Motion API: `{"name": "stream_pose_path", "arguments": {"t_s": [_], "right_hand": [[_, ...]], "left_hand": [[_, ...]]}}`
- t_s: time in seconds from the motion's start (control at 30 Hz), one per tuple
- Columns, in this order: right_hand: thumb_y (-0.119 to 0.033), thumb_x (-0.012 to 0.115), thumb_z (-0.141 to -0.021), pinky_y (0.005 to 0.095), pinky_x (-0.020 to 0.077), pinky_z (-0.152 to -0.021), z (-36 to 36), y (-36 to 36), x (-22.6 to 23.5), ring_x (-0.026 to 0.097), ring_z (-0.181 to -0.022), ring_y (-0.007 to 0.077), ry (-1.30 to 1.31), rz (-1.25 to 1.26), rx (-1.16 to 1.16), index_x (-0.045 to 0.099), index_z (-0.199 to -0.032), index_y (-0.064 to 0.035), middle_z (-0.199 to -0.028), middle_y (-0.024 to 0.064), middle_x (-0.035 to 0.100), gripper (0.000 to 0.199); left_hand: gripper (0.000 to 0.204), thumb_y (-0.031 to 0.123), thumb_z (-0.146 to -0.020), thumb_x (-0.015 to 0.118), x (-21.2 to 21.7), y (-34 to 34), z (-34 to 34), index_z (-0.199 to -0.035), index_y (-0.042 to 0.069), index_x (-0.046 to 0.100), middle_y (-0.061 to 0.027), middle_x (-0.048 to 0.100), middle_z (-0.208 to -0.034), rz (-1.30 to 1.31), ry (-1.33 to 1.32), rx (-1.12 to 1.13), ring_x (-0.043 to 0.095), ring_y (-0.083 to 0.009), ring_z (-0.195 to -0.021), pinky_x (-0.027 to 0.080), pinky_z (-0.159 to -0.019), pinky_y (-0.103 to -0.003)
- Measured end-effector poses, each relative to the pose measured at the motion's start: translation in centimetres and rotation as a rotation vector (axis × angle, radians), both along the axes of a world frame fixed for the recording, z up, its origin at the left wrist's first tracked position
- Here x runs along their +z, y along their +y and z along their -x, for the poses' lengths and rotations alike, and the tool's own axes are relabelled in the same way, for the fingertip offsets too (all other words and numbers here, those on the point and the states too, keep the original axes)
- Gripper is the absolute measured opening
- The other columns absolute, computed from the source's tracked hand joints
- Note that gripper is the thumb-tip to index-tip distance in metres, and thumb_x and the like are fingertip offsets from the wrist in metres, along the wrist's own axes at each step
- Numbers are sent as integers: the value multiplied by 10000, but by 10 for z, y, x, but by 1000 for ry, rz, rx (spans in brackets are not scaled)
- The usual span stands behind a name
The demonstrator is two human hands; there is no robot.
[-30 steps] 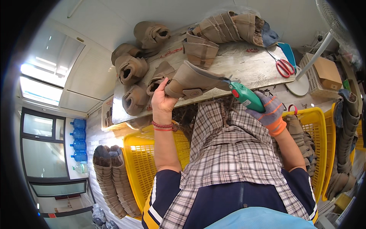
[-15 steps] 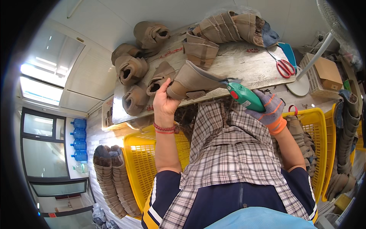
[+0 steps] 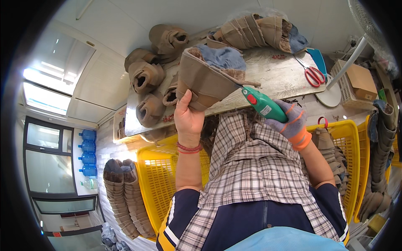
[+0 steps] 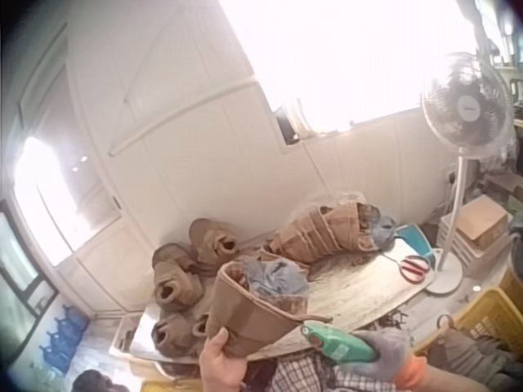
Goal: The person uses a green electric trimmer to cut and trim the edges of several brown slipper-like shoes. They pick up each shoe from a yellow basket, trim the edges, and place the finished shoes on a nearby table.
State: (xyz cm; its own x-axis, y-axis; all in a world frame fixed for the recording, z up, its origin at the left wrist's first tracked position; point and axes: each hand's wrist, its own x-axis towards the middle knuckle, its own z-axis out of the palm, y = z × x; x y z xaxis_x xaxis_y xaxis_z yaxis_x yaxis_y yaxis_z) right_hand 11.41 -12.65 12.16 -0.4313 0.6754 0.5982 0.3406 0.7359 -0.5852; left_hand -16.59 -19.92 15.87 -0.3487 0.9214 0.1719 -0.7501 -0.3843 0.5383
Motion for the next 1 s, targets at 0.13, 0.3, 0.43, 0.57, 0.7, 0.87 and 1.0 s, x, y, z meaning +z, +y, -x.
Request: {"name": "stream_pose_path", "arguments": {"t_s": [0.13,0.3,0.43,0.57,0.7,0.87,1.0], "right_hand": [[-377,823,-629,329,506,-617,7,-2,-1,643,-670,275,127,138,37,654,-1014,-40,-773,136,662,538],[-361,808,-662,308,515,-635,11,-5,3,660,-678,255,175,256,46,657,-1017,-30,-793,146,671,509],[-324,801,-692,275,518,-613,13,-6,1,664,-669,181,250,364,72,640,-1044,-2,-787,124,679,504],[-287,790,-726,243,512,-592,13,-7,6,644,-662,117,326,490,106,619,-1069,25,-770,89,677,494],[-270,784,-743,224,505,-595,13,-5,5,628,-670,89,381,494,91,612,-1074,32,-772,82,675,480],[-276,791,-741,207,478,-582,12,-1,-5,581,-650,60,502,655,82,613,-1070,33,-747,48,653,485],[-275,778,-759,199,451,-560,7,0,-1,535,-628,40,449,660,-19,615,-1058,31,-722,14,628,458]], "left_hand": [[407,42,-916,515,-5,0,-8,-1317,21,446,-95,507,-1313,-56,124,48,480,-232,-1210,367,-1047,-400],[400,38,-915,526,-9,3,-19,-1309,23,457,-86,529,-1288,-71,218,17,502,-215,-1185,396,-1021,-376],[389,29,-909,543,-20,3,-25,-1292,12,473,-81,544,-1264,-82,377,46,525,-192,-1145,415,-984,-337],[332,28,-911,554,-33,6,-23,-1239,-13,519,-72,557,-1240,-75,658,111,541,-160,-1089,414,-945,-302],[268,36,-900,562,-37,5,-24,-1158,-36,562,-106,569,-1198,23,1045,221,528,-182,-1084,415,-926,-317],[329,-3,-771,613,-38,10,-21,-1097,-38,582,-207,545,-1169,-136,1782,513,489,-384,-1119,389,-964,-450],[332,-34,-726,604,-46,9,-25,-1058,-34,601,-208,572,-1067,-145,1992,539,505,-422,-1016,394,-907,-485]]}}
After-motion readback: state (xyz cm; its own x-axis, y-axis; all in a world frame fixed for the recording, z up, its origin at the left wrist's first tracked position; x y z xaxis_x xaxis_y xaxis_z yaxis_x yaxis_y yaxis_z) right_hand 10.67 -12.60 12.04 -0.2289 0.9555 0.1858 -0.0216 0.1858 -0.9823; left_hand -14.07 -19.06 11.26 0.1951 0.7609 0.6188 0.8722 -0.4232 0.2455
